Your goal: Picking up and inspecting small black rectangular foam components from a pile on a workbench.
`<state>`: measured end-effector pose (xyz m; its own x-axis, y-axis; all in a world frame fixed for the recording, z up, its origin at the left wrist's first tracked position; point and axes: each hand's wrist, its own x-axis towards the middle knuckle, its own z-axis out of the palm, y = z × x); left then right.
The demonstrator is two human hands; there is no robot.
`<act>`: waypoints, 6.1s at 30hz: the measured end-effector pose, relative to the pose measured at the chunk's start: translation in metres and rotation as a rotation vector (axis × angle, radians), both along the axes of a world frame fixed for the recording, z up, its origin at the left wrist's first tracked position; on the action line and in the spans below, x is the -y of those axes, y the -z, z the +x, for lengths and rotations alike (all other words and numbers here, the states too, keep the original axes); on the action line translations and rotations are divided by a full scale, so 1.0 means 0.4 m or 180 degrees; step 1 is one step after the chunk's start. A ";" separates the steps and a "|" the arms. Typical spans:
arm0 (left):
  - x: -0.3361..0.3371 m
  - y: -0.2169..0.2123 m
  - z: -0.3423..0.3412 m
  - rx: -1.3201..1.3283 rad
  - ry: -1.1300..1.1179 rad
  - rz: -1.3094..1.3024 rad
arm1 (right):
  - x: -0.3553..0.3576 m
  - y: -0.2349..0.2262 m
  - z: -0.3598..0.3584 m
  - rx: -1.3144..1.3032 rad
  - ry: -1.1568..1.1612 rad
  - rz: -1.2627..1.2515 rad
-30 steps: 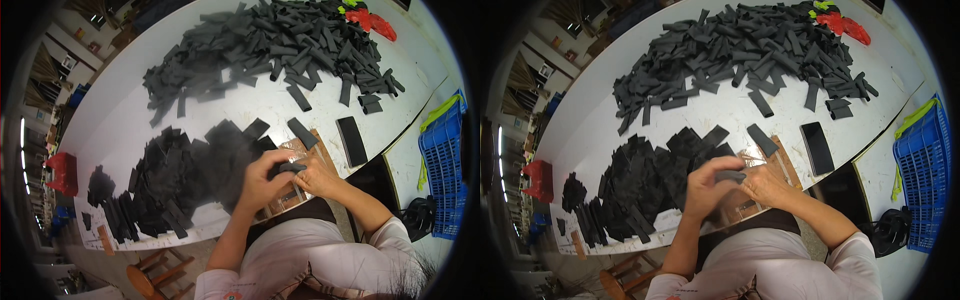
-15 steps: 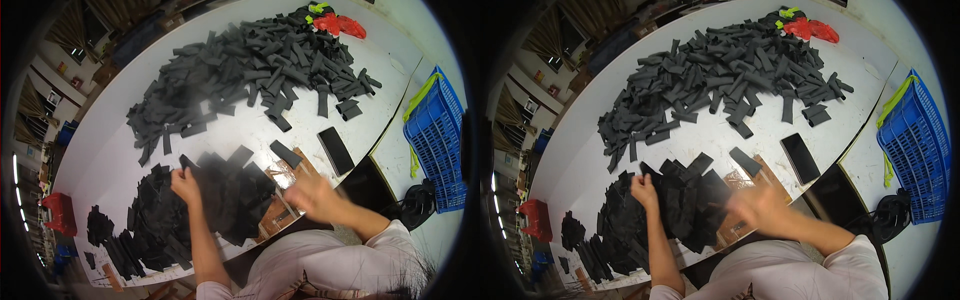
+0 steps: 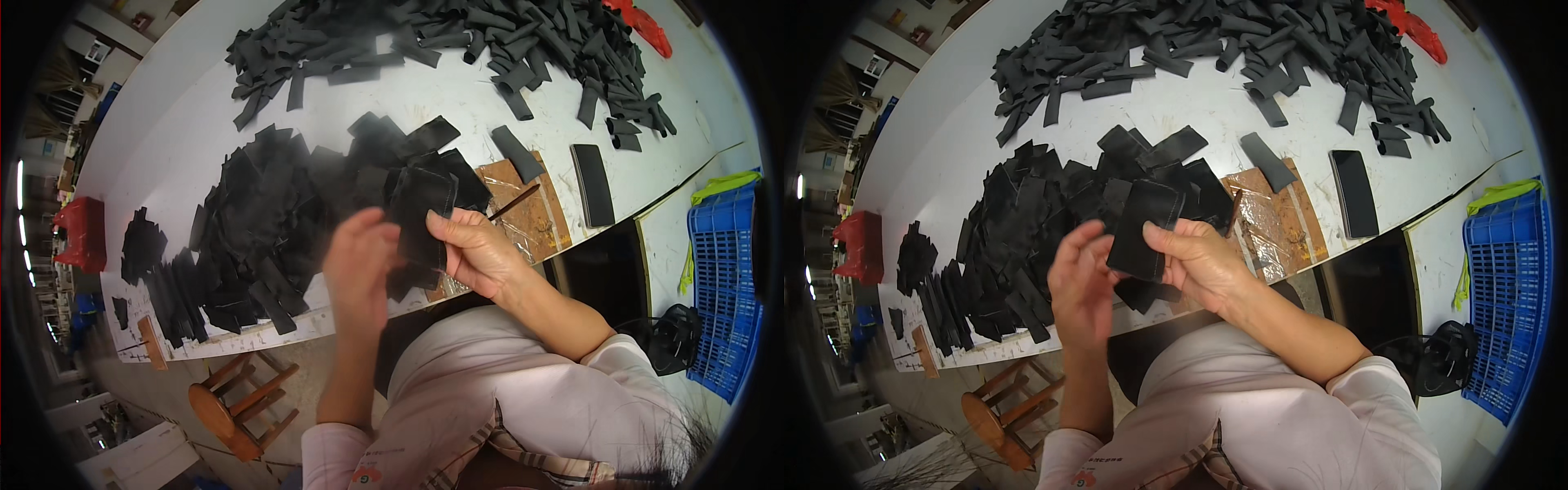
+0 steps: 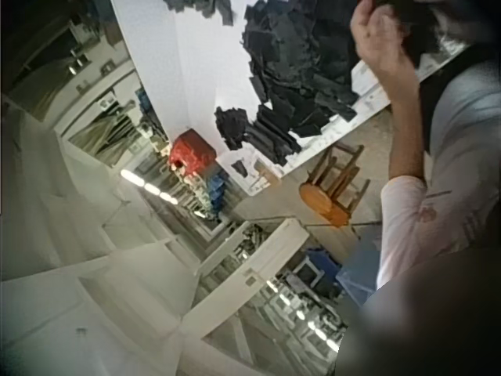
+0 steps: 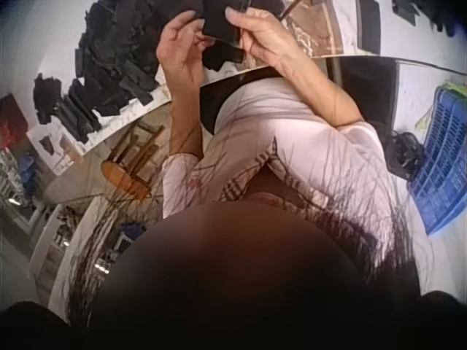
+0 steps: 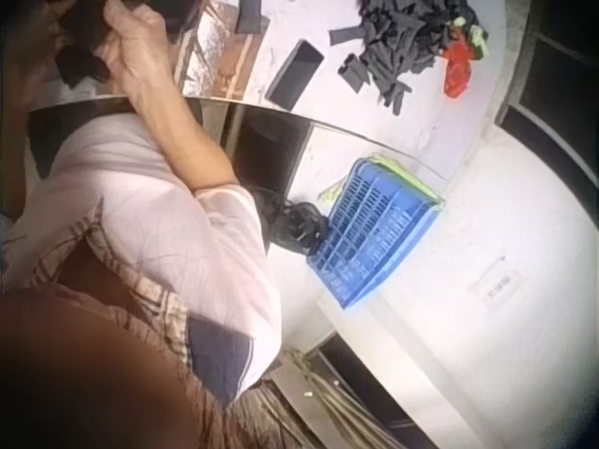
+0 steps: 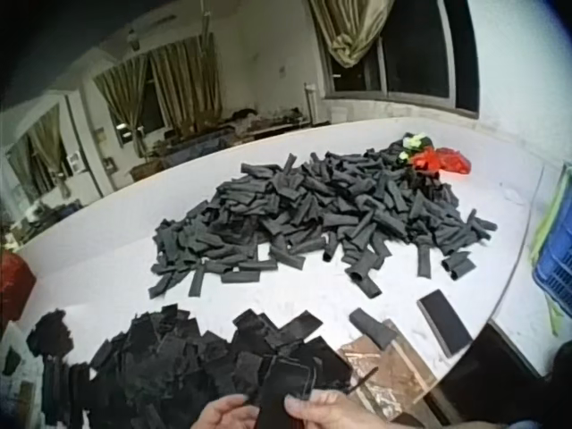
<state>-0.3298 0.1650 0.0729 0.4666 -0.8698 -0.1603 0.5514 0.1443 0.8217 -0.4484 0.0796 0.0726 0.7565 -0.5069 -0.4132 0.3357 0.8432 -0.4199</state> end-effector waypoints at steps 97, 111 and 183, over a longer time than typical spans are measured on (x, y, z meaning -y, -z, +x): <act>0.151 -0.038 -0.164 0.0588 -0.0153 -0.1213 | 0.102 -0.075 -0.215 -0.2848 0.0088 -0.6641; 0.192 -0.063 -0.173 0.2211 0.1082 -0.0529 | 0.133 0.031 -0.229 -0.2165 0.0250 -0.6021; -0.027 0.058 -0.090 0.0984 -0.0340 0.0266 | 0.036 0.118 0.023 -0.2016 -0.0629 -0.2873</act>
<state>-0.3657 0.1758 0.0498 0.5920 -0.8033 -0.0657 0.2595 0.1128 0.9591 -0.4393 0.0654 0.0253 0.6404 -0.7096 -0.2938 -0.2616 0.1582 -0.9521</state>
